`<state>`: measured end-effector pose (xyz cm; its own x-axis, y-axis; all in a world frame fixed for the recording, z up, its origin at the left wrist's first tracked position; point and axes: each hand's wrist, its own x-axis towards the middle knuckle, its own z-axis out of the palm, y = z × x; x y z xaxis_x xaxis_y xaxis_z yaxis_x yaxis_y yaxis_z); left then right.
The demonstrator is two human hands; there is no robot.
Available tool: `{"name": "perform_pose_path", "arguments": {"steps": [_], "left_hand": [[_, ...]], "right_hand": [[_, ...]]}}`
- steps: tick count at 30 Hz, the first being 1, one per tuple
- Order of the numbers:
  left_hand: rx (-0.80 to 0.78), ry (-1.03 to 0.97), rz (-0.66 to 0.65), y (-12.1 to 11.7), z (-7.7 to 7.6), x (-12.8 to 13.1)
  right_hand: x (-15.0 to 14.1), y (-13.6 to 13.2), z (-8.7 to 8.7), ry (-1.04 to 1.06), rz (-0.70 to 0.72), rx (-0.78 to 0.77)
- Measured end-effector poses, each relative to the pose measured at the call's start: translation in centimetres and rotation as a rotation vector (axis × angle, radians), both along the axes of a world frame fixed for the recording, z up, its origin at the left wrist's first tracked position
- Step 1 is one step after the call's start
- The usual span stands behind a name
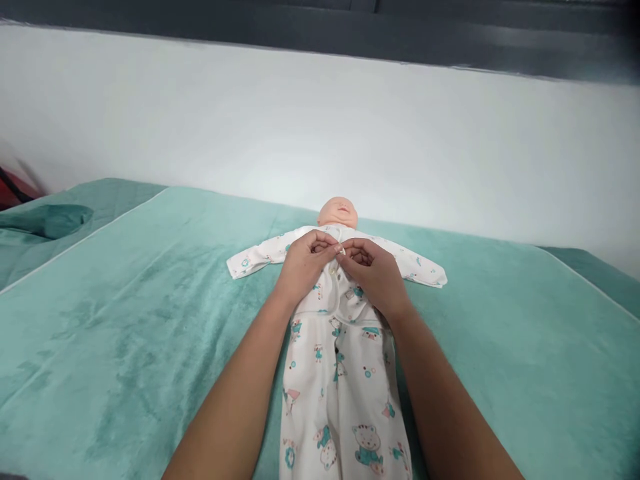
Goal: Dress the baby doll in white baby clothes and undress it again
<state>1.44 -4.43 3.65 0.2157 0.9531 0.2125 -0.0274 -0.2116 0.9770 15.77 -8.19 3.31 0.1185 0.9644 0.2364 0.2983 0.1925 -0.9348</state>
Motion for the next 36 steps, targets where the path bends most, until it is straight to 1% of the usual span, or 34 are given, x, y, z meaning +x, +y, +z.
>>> {"name": "perform_pose_path", "arguments": {"steps": [5,8,11,13,15,18,20,21,23,25,27,29,31,32,33,34,36], "left_hand": [[-0.039,-0.016,-0.003,-0.3,0.2,0.1],[-0.071,-0.039,0.018,-0.4,0.2,0.2],[-0.104,-0.085,0.02,-0.3,0.1,0.1],[-0.123,-0.137,-0.011,-0.1,0.0,0.0],[-0.119,-0.149,-0.037,0.0,-0.1,-0.2],[-0.064,-0.04,-0.022,-0.1,0.1,-0.8],[-0.028,0.059,-0.034,-0.4,0.7,-1.6],[-0.016,0.112,-0.059,-0.6,1.1,-2.1],[-0.001,0.229,-0.135,-0.9,2.0,-3.1],[0.017,0.351,-0.239,-1.3,2.8,-4.1],[0.04,0.448,-0.336,-1.8,3.1,-4.8],[0.065,0.483,-0.361,-2.6,2.7,-5.2],[0.096,0.455,-0.286,-4.0,1.7,-5.4],[0.115,0.425,-0.234,-4.9,0.9,-5.6],[0.137,0.399,-0.182,-5.9,0.1,-5.7],[0.161,0.37,-0.164,-7.0,-0.7,-5.9],[0.2,0.323,-0.123,-8.9,-2.5,-6.3]], "right_hand": [[-0.5,-0.2,0.7,-0.233,-0.062,0.031],[-0.6,-0.3,0.8,-0.305,-0.032,0.043],[-0.4,-0.4,0.6,-0.271,0.021,0.047],[-0.3,-0.3,0.4,-0.211,0.041,0.043],[-0.2,-0.2,0.2,-0.159,0.054,0.043],[0.3,-0.2,0.2,-0.07,0.09,0.037],[0.9,-0.5,0.4,-0.022,0.12,0.012],[1.2,-0.7,0.6,-0.031,0.132,-0.011],[1.9,-1.4,1.2,-0.142,0.154,-0.063],[2.3,-2.3,2.0,-0.337,0.171,-0.105],[2.5,-3.3,2.8,-0.546,0.182,-0.114],[2.4,-4.4,3.4,-0.703,0.189,-0.096],[2.3,-5.8,3.4,-0.781,0.206,-0.069],[2.2,-6.6,3.0,-0.792,0.215,-0.055],[2.1,-7.4,2.5,-0.79,0.213,-0.04],[2.1,-8.2,1.7,-0.782,0.195,-0.019],[2.0,-9.6,-0.2,-0.746,0.112,0.055]]}}
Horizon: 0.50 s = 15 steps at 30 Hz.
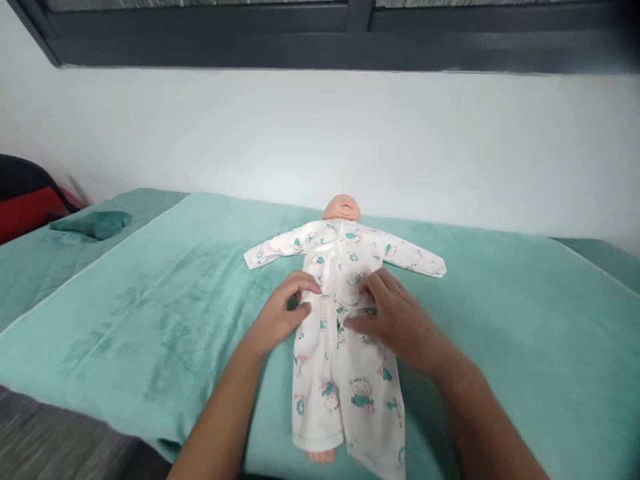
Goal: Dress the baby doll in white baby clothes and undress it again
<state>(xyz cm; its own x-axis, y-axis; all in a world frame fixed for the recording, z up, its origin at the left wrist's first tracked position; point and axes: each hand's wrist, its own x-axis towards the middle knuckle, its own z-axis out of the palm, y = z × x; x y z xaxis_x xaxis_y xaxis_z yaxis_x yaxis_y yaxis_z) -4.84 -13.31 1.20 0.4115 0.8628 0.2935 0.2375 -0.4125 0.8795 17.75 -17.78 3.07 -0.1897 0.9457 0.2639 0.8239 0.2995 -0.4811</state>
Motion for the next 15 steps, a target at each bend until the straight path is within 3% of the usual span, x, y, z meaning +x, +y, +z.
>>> {"name": "perform_pose_path", "arguments": {"steps": [3,6,15], "left_hand": [[0.106,-0.005,0.165,-1.8,-2.2,-0.3],[0.207,0.072,0.324,-2.1,-3.3,0.0],[0.465,0.147,0.413,-3.3,-2.5,1.1]], "right_hand": [[0.1,-1.2,-2.9,0.092,-0.078,0.205],[0.5,-1.2,-4.5,0.142,-0.124,0.362],[1.8,-1.6,-4.5,0.41,-0.067,0.478]]}}
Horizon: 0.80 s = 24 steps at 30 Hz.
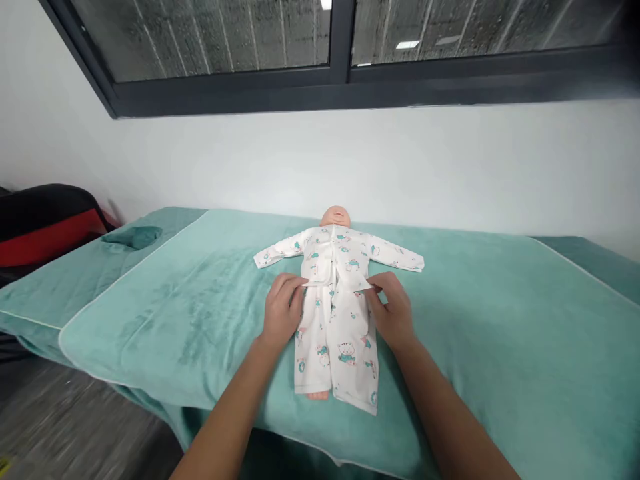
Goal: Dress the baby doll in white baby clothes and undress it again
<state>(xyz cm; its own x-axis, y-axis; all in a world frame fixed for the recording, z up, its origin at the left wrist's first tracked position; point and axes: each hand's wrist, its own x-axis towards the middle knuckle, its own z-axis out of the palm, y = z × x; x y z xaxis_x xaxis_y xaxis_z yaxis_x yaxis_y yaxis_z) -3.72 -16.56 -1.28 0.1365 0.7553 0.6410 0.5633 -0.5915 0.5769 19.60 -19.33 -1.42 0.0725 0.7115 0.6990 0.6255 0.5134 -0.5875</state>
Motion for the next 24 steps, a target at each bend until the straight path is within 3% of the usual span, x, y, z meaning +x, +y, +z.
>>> {"name": "perform_pose_path", "arguments": {"steps": [7,11,14,19,24], "left_hand": [[0.044,0.08,-0.05,-0.9,-0.7,0.3],[0.091,0.046,-0.084,-0.6,-1.0,0.2],[0.094,0.037,-0.085,-0.6,-1.1,0.2],[0.065,0.004,-0.034,-0.6,-1.2,0.4],[0.099,0.056,-0.039,-0.4,-1.2,0.2]], "right_hand": [[1.4,-0.7,-0.9,-0.111,0.063,-0.182],[1.2,-0.4,-1.4,-0.1,-0.001,-0.059],[0.6,-0.1,-1.2,-0.083,0.033,-0.006],[-0.3,0.1,-0.6,0.069,0.082,-0.038],[-0.4,-0.5,-0.2,0.043,0.135,-0.096]]}}
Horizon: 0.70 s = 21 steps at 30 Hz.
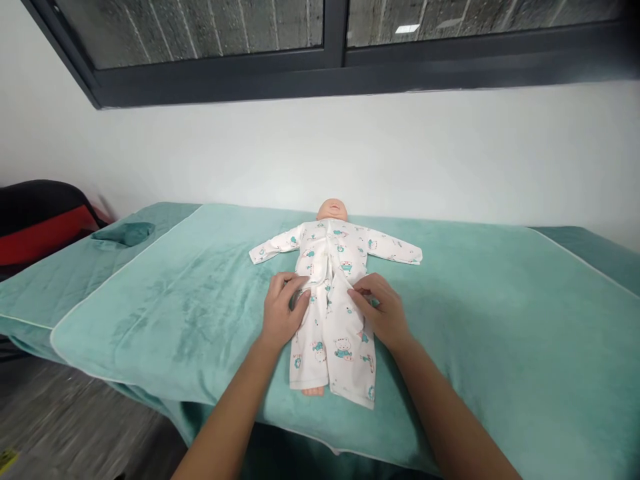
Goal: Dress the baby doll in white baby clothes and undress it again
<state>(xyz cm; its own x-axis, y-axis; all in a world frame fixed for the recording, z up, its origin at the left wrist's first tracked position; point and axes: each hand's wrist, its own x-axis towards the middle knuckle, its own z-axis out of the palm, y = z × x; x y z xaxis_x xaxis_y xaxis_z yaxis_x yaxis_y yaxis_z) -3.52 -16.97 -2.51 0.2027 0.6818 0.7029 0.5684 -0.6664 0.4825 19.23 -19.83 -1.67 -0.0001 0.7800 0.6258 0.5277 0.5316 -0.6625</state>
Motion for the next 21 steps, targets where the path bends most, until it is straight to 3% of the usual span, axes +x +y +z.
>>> {"name": "perform_pose_path", "arguments": {"steps": [7,11,14,17,21], "left_hand": [[-0.138,-0.093,-0.078,0.1,0.2,-0.1],[-0.202,-0.171,-0.104,0.2,0.5,-0.2],[-0.279,-0.255,-0.058,0.2,0.6,-0.3],[-0.395,-0.345,0.019,0.3,0.7,-0.4],[-0.473,-0.395,0.07,0.5,0.8,-0.4]], "right_hand": [[0.1,-0.1,-0.1,0.111,0.035,-0.195],[0.2,0.1,-0.6,0.173,-0.198,-0.316],[0.5,0.3,-1.0,0.065,-0.316,-0.379],[0.8,0.4,-1.1,-0.029,-0.308,-0.469],[1.1,0.3,-1.0,0.084,-0.25,-0.515]]}}
